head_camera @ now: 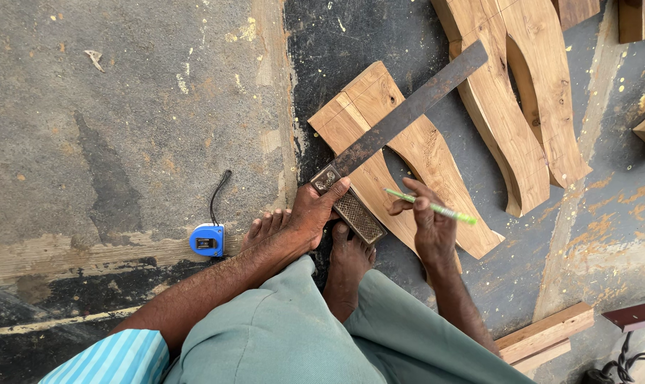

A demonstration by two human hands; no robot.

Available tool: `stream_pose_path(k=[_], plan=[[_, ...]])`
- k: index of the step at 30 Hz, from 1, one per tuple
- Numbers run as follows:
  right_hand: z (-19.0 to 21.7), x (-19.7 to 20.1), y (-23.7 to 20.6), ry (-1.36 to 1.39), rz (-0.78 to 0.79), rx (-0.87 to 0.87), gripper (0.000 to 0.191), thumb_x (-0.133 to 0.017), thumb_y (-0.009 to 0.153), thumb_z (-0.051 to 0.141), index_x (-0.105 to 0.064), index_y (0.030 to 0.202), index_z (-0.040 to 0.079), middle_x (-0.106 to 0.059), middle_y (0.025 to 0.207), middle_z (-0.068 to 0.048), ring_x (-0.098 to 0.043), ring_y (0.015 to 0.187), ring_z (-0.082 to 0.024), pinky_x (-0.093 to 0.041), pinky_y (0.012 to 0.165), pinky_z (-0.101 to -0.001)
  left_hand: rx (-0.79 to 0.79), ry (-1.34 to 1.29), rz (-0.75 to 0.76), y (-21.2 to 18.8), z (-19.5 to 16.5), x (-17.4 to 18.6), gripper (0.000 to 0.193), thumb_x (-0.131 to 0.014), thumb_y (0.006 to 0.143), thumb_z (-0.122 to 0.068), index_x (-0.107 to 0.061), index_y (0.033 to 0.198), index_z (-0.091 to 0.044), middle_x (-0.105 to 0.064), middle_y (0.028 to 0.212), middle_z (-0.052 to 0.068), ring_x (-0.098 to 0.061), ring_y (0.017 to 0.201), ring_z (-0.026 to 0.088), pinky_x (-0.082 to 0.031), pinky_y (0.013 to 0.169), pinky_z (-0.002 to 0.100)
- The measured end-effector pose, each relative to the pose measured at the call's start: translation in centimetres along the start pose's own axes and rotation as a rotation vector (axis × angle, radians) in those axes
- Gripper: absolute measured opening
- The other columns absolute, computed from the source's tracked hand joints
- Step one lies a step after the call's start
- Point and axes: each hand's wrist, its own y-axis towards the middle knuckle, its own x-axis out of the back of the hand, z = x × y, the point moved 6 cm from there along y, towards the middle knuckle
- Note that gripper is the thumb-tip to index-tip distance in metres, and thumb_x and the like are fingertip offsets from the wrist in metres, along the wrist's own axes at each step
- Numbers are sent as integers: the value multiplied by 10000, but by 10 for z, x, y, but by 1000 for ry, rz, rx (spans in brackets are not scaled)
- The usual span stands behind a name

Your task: The person measures curved wooden furniture parts on the floor with a tape measure and marks them with a pencil. They reposition the boards, use a try square as a straightedge to draw lines, and work across several pieces, marking measurement lines on each.

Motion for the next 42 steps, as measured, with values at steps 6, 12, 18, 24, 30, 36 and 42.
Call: stream_pose_path(k=[6, 12, 18, 24, 30, 36, 42], plan=[[46, -14, 91, 27, 365, -32, 326, -682, 984, 349, -734, 1077, 41, -750, 955, -79, -722, 870, -142, -637, 773, -323, -6, -33, 10, 1, 2, -1, 351, -755, 914, -257, -671, 1148, -9, -732, 1030, 120, -741, 930, 194, -675, 802, 358], [70, -67, 144, -332, 539, -88, 379, -724, 921, 422, -769, 1000, 54, -765, 804, -76, -716, 725, -132, -577, 642, -350, 0, -50, 12, 2, 1, -1, 348, -753, 917, -258, -671, 1149, -13, -739, 1014, 120, -742, 901, 192, -667, 781, 354], [72, -78, 154, -549, 610, -92, 408, -730, 910, 464, -780, 930, 60, -702, 658, -79, -647, 574, -150, -502, 510, -386, -10, -57, 15, 3, 1, -2, 345, -757, 922, -257, -671, 1138, -1, -734, 1003, 122, -741, 889, 191, -667, 773, 349], [76, -70, 169, -564, 591, -3, 331, -731, 958, 387, -764, 891, 64, -676, 630, -52, -602, 533, -125, -491, 486, -357, -2, 9, -4, 3, 3, 1, 359, -747, 918, -275, -663, 1139, -4, -727, 994, 135, -748, 906, 201, -678, 771, 351], [80, -31, 197, -654, 488, -22, 220, -719, 968, 290, -756, 946, 74, -737, 755, -59, -650, 571, -130, -560, 531, -334, -3, -24, -6, 1, 2, 0, 355, -761, 903, -269, -669, 1132, -14, -732, 1008, 113, -740, 912, 186, -671, 767, 349], [96, 0, 216, -754, 364, -9, 209, -718, 990, 264, -763, 964, 61, -738, 784, -89, -656, 615, -137, -570, 572, -380, 2, 5, -12, -1, 1, 1, 315, -765, 909, -271, -687, 1096, -29, -732, 977, 93, -731, 877, 158, -663, 749, 336], [113, -10, 202, -606, 379, 55, 178, -690, 1002, 232, -746, 919, 85, -749, 863, -71, -672, 640, -111, -596, 580, -303, 23, 52, -30, 1, 4, 4, 307, -767, 919, -283, -693, 1066, -24, -729, 945, 95, -727, 840, 160, -652, 721, 330]])
